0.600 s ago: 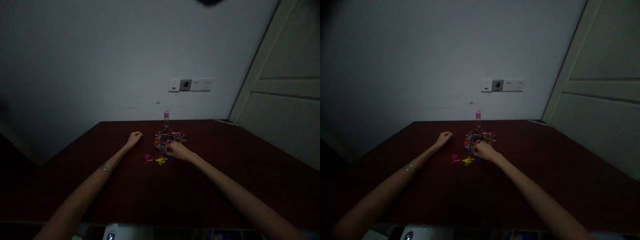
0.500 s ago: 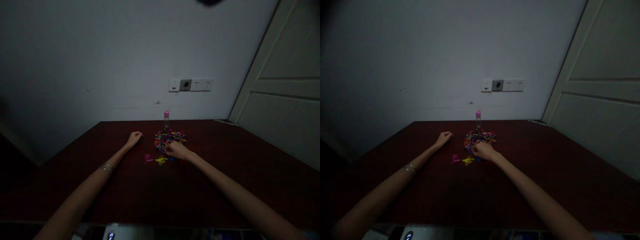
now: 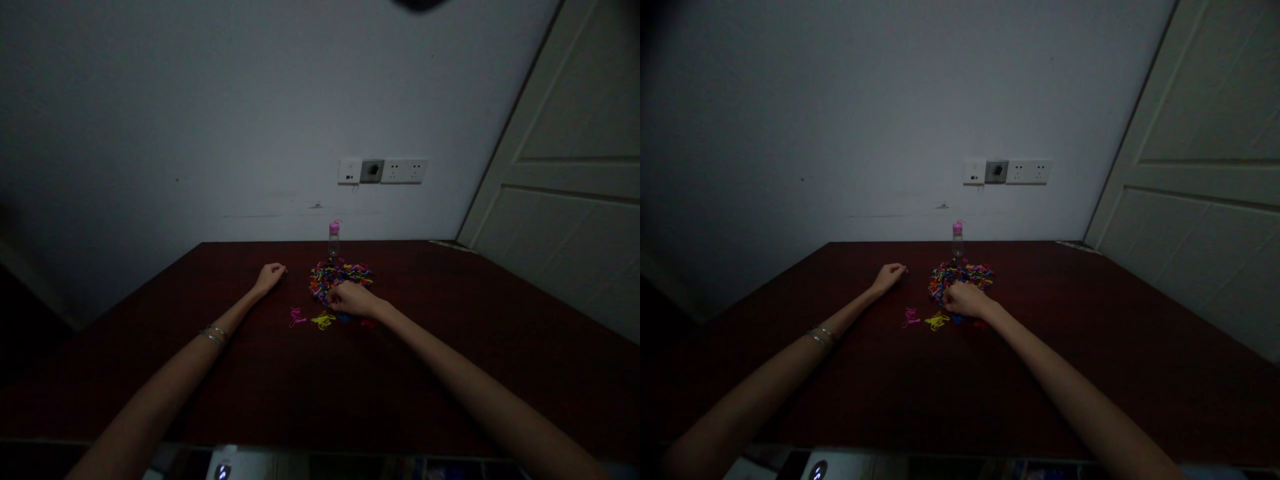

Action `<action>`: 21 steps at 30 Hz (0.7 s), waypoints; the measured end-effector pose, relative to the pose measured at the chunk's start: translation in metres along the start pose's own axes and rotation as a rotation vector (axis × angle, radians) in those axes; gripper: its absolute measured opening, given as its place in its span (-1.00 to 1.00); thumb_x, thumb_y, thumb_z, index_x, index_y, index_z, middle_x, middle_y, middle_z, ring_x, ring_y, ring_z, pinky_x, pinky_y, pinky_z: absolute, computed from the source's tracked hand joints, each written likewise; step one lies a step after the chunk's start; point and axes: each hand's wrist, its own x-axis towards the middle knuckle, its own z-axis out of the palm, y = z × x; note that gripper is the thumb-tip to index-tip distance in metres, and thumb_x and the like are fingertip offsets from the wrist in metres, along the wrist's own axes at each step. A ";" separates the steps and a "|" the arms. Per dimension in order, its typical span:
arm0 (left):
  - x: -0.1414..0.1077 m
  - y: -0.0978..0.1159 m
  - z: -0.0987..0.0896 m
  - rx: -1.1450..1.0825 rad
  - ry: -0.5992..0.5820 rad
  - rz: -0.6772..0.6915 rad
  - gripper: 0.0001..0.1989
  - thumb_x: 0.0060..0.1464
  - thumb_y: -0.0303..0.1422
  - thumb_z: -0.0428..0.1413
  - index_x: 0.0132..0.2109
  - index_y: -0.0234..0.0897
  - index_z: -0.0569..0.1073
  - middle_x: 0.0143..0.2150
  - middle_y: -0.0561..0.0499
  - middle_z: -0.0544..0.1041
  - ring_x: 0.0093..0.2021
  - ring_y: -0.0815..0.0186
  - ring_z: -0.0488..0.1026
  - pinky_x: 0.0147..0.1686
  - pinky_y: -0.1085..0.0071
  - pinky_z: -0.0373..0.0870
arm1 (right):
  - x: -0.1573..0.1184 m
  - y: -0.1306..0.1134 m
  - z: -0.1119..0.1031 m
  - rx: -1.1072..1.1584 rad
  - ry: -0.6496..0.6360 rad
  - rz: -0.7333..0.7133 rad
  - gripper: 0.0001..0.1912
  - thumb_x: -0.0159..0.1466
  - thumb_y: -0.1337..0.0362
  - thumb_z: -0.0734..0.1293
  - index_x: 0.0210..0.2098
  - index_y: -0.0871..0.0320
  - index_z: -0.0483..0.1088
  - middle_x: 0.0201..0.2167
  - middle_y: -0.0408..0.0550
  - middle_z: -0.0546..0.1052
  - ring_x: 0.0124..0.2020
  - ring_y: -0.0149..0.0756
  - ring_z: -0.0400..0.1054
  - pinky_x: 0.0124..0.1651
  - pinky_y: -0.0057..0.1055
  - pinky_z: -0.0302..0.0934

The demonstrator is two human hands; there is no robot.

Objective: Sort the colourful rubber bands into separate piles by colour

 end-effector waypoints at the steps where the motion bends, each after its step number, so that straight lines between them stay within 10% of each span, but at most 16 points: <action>1: 0.001 -0.001 0.000 0.002 0.001 0.004 -0.65 -0.07 -0.18 -0.07 -0.42 -0.37 0.48 -0.68 0.10 0.29 -0.61 0.41 0.20 -0.55 0.50 0.09 | 0.001 0.000 0.001 0.004 -0.011 -0.003 -0.84 0.10 0.32 0.24 -0.37 0.12 0.46 -0.47 -0.11 0.49 -0.46 -0.40 0.31 -0.50 -0.54 -0.09; 21: 0.002 0.000 0.001 0.029 -0.006 0.011 -0.69 -0.09 -0.23 -0.06 -0.44 -0.36 0.48 -0.64 0.07 0.35 -0.58 0.40 0.23 -0.54 0.50 0.11 | -0.049 0.019 -0.010 0.335 -0.077 -0.023 -0.83 0.06 0.33 0.24 -0.39 0.21 0.45 -0.55 -0.15 0.40 -0.56 -0.50 0.18 -0.49 -0.55 -0.02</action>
